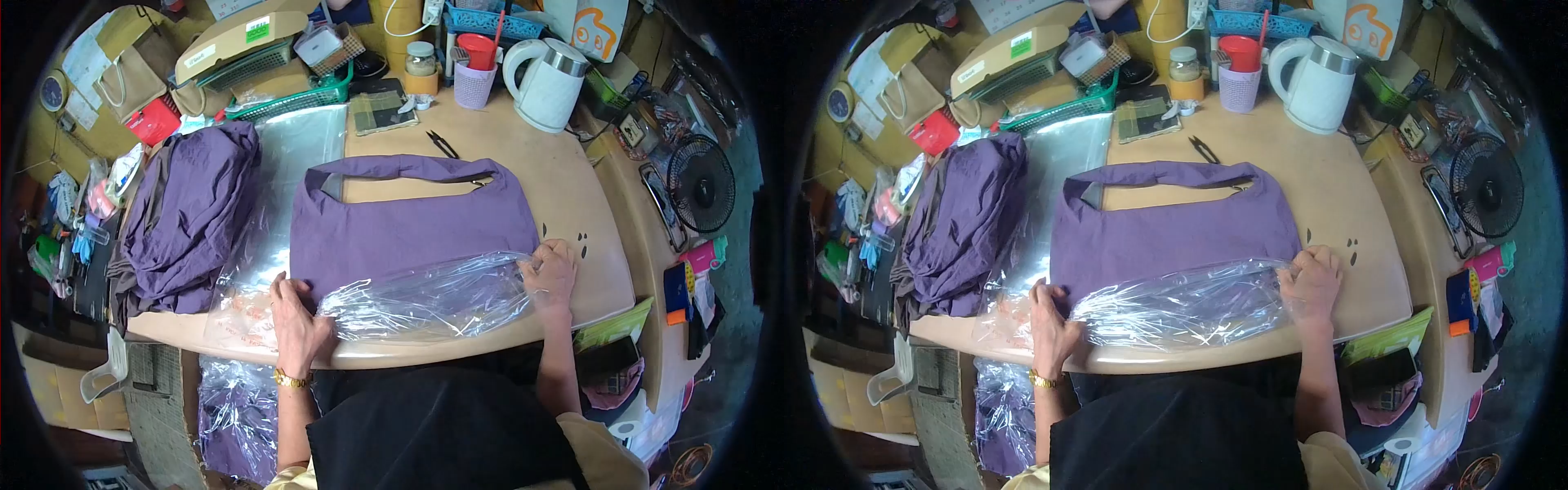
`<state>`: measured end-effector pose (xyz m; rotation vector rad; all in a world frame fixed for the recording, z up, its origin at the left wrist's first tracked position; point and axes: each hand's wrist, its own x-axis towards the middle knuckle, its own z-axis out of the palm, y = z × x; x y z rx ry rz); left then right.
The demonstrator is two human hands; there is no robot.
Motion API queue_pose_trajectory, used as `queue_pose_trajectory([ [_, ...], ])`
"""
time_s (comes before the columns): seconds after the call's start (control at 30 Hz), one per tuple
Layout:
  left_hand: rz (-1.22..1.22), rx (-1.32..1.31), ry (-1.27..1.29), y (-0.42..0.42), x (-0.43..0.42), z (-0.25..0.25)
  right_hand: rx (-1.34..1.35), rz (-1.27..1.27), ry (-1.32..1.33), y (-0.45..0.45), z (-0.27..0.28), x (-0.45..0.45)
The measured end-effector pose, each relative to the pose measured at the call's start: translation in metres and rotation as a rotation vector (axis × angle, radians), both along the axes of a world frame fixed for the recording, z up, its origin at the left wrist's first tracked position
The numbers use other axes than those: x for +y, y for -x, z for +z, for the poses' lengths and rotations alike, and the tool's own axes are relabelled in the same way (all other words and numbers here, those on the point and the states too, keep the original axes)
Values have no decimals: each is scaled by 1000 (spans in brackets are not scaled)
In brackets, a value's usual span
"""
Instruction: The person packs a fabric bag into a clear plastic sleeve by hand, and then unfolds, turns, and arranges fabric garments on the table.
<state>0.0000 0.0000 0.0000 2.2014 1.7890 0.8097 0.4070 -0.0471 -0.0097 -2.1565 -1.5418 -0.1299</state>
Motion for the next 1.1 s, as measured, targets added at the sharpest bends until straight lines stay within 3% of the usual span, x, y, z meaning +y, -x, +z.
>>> queue_pose_trajectory([
  [0.07,166,-199,199,-6,0,4,194,22,-33,-4,6,5],
  [0.2,141,-341,304,9,-2,23,426,-33,75,6,28,7],
  [0.27,-6,-586,273,17,-1,17,745,211,134,-6,25,4],
  [0.37,-26,-721,295,18,-8,22,827,274,257,-8,30,-7],
  [0.6,-366,-932,417,21,-21,53,1046,378,211,-7,40,-26],
  [0.67,-402,-1246,519,11,-23,65,1565,474,100,-3,48,-22],
  [0.7,-399,-1246,518,13,-20,63,1566,476,101,4,54,-20],
  [0.77,-623,-1489,585,20,-10,51,1831,614,-53,20,68,-15],
  [0.8,-652,-1595,552,11,-4,50,1831,615,-54,22,69,-10],
  [0.83,-654,-1595,550,12,3,49,1861,714,-5,23,69,-3],
  [0.9,-520,-1074,582,16,16,46,1888,814,41,25,65,8],
  [0.93,-519,-540,192,12,24,46,1706,740,32,26,61,12],
  [0.97,-521,-541,190,9,26,49,1525,666,23,26,56,16],
  [1.0,-496,-521,233,6,27,52,1522,667,23,23,47,21],
  [1.07,-445,-580,363,14,36,32,1105,559,-68,15,30,30],
  [1.1,-440,-583,363,15,38,28,1104,562,-63,16,27,32],
])
